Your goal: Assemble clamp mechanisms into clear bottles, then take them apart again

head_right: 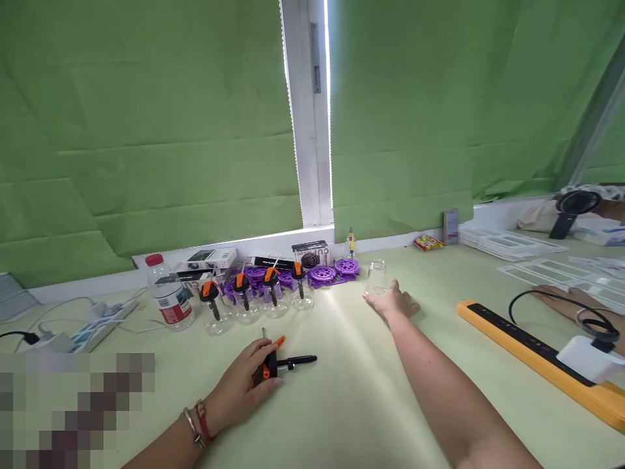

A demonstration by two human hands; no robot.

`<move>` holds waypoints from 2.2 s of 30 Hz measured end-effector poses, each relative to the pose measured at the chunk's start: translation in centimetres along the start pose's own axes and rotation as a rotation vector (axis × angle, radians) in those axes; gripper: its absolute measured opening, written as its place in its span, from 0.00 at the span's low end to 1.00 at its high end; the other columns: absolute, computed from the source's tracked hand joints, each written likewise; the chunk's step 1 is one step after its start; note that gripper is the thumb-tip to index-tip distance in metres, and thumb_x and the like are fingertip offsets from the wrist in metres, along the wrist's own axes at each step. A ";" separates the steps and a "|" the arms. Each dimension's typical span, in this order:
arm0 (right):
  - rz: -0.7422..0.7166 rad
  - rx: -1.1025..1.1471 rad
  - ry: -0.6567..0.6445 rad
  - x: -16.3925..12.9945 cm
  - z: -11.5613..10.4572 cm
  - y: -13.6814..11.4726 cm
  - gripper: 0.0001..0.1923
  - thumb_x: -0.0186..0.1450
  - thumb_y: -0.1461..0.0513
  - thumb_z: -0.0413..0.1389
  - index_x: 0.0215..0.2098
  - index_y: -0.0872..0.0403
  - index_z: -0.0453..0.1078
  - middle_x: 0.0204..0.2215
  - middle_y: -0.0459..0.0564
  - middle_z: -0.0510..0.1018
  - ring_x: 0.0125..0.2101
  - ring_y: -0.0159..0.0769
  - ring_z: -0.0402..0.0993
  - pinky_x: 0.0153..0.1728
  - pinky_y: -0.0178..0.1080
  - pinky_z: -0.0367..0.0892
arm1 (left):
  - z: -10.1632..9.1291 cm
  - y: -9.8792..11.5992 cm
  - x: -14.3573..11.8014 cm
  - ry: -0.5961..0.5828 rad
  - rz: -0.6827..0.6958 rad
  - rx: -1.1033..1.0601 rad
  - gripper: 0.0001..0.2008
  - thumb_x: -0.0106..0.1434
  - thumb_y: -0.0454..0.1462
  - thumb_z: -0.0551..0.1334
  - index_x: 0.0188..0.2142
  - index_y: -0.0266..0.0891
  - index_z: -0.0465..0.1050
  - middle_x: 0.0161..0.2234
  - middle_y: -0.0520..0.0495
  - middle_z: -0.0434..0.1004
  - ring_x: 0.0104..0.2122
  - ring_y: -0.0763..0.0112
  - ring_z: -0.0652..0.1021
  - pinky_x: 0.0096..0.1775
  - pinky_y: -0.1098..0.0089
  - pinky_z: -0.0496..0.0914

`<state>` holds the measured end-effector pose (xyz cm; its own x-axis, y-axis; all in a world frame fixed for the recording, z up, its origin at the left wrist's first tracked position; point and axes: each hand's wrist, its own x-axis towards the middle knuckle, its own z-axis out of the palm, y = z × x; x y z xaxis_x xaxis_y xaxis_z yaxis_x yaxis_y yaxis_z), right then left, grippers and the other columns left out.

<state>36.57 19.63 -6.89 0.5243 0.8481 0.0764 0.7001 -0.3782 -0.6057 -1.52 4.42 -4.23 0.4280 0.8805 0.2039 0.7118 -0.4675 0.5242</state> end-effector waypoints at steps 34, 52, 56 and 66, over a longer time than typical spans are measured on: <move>-0.492 0.967 -1.163 -5.9 -3.1 -1.6 0.31 0.46 0.61 0.68 0.46 0.53 0.65 0.44 0.55 0.69 0.46 0.45 0.67 0.44 0.50 0.69 | -1.3 -1.7 0.5 0.178 0.106 -0.145 0.22 0.62 0.40 0.57 0.56 0.43 0.60 0.58 0.40 0.58 0.57 0.60 0.63 0.56 0.58 0.62; -0.510 0.965 -1.272 -9.3 -2.3 -4.4 0.32 0.42 0.63 0.70 0.43 0.53 0.63 0.41 0.52 0.69 0.43 0.42 0.70 0.42 0.46 0.68 | -1.0 -1.1 -0.2 0.236 0.188 0.018 0.23 0.63 0.40 0.57 0.57 0.42 0.58 0.58 0.38 0.59 0.57 0.59 0.64 0.55 0.58 0.63; -0.486 0.939 -1.334 -10.6 -2.0 -5.2 0.33 0.42 0.64 0.70 0.43 0.53 0.63 0.39 0.51 0.71 0.38 0.38 0.71 0.38 0.42 0.68 | -0.9 -0.9 -0.4 0.212 0.232 0.047 0.24 0.63 0.40 0.57 0.58 0.42 0.56 0.58 0.38 0.59 0.57 0.60 0.64 0.55 0.60 0.64; -0.486 1.004 -1.339 -11.6 -1.4 -5.7 0.34 0.41 0.63 0.71 0.43 0.53 0.62 0.40 0.50 0.71 0.41 0.38 0.70 0.40 0.41 0.68 | -0.9 -0.6 -0.4 0.195 0.263 0.055 0.26 0.62 0.40 0.57 0.59 0.44 0.55 0.58 0.39 0.59 0.57 0.59 0.64 0.55 0.59 0.64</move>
<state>27.21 11.40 -3.20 -0.7168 0.6957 0.0471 -0.1609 -0.0993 -0.9820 -2.63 4.40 -3.85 0.4903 0.7252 0.4834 0.6225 -0.6796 0.3882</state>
